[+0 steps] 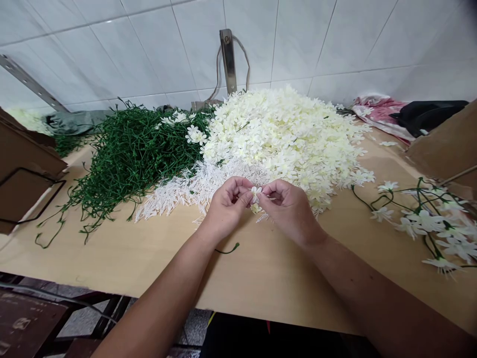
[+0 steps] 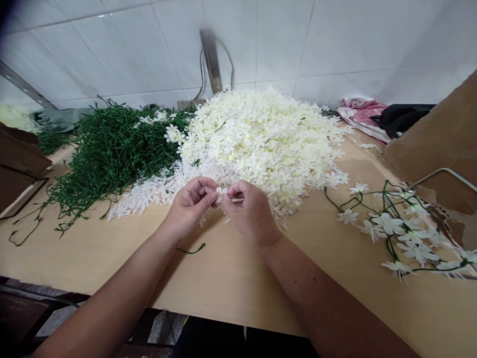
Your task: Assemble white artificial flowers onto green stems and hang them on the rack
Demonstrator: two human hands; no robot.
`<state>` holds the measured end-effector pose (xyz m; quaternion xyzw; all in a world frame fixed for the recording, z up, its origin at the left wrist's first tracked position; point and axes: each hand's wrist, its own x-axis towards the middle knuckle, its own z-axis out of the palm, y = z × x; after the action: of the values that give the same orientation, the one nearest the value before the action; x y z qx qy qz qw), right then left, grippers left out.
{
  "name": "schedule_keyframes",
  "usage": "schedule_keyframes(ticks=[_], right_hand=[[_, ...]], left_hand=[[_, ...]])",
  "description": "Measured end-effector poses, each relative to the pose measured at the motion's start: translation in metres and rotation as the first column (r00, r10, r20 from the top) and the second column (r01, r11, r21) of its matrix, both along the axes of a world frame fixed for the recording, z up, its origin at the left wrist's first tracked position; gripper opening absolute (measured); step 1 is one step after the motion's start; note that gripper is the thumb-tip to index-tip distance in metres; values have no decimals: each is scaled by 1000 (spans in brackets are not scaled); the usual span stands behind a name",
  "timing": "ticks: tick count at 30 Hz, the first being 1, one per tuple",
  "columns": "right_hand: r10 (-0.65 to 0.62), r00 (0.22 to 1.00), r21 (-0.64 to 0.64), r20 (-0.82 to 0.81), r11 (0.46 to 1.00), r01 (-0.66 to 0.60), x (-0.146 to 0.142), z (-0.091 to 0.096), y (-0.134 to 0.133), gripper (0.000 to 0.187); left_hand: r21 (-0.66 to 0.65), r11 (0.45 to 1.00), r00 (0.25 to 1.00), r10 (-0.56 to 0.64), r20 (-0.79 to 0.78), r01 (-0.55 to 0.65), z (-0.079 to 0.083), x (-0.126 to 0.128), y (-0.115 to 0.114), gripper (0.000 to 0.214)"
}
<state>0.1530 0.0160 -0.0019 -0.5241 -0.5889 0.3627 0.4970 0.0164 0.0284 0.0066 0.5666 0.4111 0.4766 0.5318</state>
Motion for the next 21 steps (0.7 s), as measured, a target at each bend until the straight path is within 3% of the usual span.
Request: schedule_keyframes(ticks=[11,17,21], right_hand=[[-1,999,10,33,1000,1,-4,5,-3,9],[135,974,-63,-184,987,-148,-1,-1,2,11],[129,974,-88,-185,985,-147,2,-2,4,14]], left_hand=[[5,998,998,-57,-8,57,-1,-2,-2,14],[37,994,994,-107,7,107,-3,-3,2,15],[52,997,988,-55,-147,64,5,-15,-4,14]])
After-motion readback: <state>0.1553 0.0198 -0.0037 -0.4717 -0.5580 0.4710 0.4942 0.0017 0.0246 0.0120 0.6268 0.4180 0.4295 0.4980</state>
